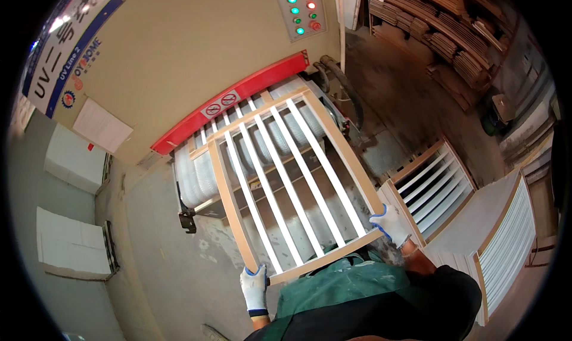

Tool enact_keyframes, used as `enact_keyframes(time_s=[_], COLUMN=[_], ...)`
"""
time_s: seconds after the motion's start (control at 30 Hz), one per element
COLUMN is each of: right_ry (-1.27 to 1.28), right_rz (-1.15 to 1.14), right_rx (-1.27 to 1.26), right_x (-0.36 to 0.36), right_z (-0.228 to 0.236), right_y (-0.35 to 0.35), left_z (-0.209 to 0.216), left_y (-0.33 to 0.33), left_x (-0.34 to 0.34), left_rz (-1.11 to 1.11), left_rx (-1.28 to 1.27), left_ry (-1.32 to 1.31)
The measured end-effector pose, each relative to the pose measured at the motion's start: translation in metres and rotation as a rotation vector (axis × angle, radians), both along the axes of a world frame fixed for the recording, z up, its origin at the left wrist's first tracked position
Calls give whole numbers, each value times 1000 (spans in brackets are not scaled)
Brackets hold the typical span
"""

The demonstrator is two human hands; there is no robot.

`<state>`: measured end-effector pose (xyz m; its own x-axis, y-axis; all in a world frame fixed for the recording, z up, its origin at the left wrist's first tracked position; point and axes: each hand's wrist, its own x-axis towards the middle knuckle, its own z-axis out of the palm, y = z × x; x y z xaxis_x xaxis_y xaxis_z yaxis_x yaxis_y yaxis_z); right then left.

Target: The person repeatedly picks up wooden frames with white slats and places them onto a conveyor belt machine. The frames are fed through the machine and then removed from the other side. The person stacks the processed frames in a pile nearby.

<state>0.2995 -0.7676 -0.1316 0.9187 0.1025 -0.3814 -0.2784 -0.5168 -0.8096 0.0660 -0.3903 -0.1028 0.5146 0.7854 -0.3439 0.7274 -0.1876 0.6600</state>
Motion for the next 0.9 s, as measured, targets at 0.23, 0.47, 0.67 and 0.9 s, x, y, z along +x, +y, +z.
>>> enact_keyframes(time_s=[0.23,0.47,0.67,0.9], right_ry=[-87,-63,131,167], right_rz=[82,47,101,83], right_rx=[-103,37,354,523], right_x=[0,11,34,59], right_z=[-20,-30,-16,-14], right_y=[57,93,109,117], left_z=[-32,-29,-31,16], left_y=[51,101,118,118], left_x=[-40,-20,-7,25], left_rz=[49,-38,-145,-59], left_rx=[11,20,-12,-132], left_ry=[5,12,-247,-191])
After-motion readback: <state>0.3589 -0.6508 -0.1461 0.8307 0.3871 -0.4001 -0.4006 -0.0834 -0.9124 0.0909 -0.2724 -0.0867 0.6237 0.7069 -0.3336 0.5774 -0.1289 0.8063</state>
